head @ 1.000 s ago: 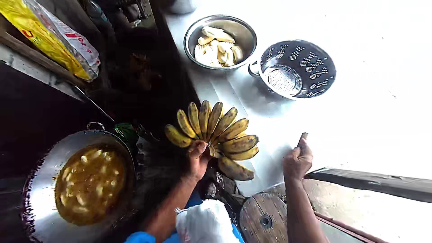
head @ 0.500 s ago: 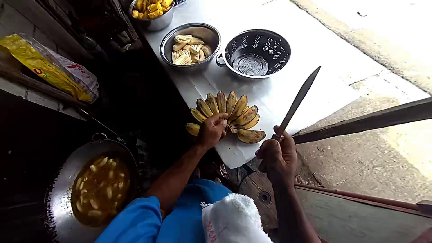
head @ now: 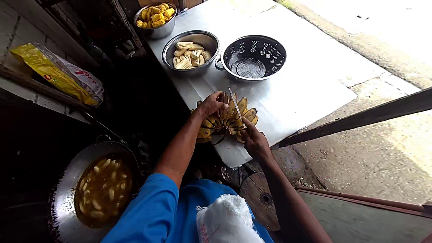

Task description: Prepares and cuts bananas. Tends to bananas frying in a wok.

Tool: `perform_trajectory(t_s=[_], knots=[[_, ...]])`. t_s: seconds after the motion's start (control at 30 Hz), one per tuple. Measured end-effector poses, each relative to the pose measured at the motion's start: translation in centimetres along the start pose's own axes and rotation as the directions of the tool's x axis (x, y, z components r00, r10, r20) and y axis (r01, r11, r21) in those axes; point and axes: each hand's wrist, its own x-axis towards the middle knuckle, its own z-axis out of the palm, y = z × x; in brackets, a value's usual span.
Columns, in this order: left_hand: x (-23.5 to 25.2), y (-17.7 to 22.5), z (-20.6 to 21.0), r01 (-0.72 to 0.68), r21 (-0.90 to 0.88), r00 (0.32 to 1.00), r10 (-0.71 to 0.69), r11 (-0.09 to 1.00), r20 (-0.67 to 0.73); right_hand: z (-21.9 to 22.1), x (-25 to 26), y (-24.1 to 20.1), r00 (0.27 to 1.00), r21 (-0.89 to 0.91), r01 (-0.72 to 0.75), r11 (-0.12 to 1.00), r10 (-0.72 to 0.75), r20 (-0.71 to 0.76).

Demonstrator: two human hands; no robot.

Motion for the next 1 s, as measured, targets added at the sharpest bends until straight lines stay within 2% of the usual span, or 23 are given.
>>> perform_trajectory(t_s=[0.07, 0.17, 0.23, 0.3, 0.37, 0.43, 0.5, 0.57, 0.63, 0.73, 0.8, 0.9, 1.0], knots=[[-0.5, -0.6, 0.0, -0.051, 0.018, 0.998, 0.050, 0.999, 0.028, 0.0, 0.4, -0.1, 0.996, -0.177, 0.077, 0.981, -0.084, -0.031], [-1.4, -0.7, 0.7, -0.055, 0.072, 0.994, 0.062, 0.996, -0.095, 0.1, 0.8, -1.2, 0.997, -0.402, 0.064, 0.914, -0.071, -0.004], [-1.9, -0.8, 1.1, -0.116, 0.124, 0.975, 0.137, 0.986, -0.176, 0.3, 1.5, -2.3, 0.999, -0.493, 0.041, 0.869, -0.036, 0.021], [-2.2, -1.2, 1.4, -0.186, 0.150, 0.954, 0.215, 0.971, -0.210, 0.8, 2.9, -2.7, 0.999, -0.501, 0.046, 0.864, -0.037, 0.027], [-2.1, -2.1, 1.5, -0.240, 0.127, 0.942, 0.263, 0.962, -0.209, 1.8, 4.4, -2.5, 0.999, -0.332, 0.039, 0.943, -0.032, 0.027], [-1.7, -2.6, 1.5, -0.242, 0.098, 0.945, 0.257, 0.965, -0.202, 3.1, 4.7, -2.2, 0.999, 0.030, -0.050, 0.998, 0.049, 0.024], [-1.2, -2.4, 2.2, -0.210, 0.086, 0.942, 0.225, 0.974, -0.250, 3.8, 4.2, -1.9, 0.987, 0.379, -0.160, 0.911, 0.136, 0.091], [-1.5, -2.0, 3.2, -0.238, 0.040, 0.921, 0.239, 0.970, -0.308, 4.0, 4.3, -1.7, 0.982, 0.534, -0.183, 0.825, 0.127, 0.140], [-2.3, -1.7, 3.3, -0.288, -0.055, 0.915, 0.257, 0.956, -0.311, 4.2, 4.8, -1.7, 0.985, 0.612, -0.166, 0.773, 0.107, 0.132], [-3.9, -1.9, 2.4, -0.336, -0.183, 0.931, 0.297, 0.924, -0.211, 4.7, 5.6, -1.7, 0.974, 0.702, -0.224, 0.676, 0.166, 0.152], [-4.4, -1.5, 2.4, -0.288, -0.082, 0.943, 0.267, 0.954, -0.199, 5.1, 6.3, -1.2, 0.958, 0.744, -0.280, 0.607, 0.221, 0.181], [-3.9, -0.7, 3.5, -0.149, 0.147, 0.941, 0.186, 0.978, -0.281, 5.3, 7.1, -0.5, 0.952, 0.780, -0.307, 0.545, 0.192, 0.240], [-3.9, -0.6, 3.8, -0.099, 0.131, 0.924, 0.140, 0.986, -0.355, 5.5, 6.7, -1.0, 0.956, 0.767, -0.292, 0.571, 0.173, 0.236]])
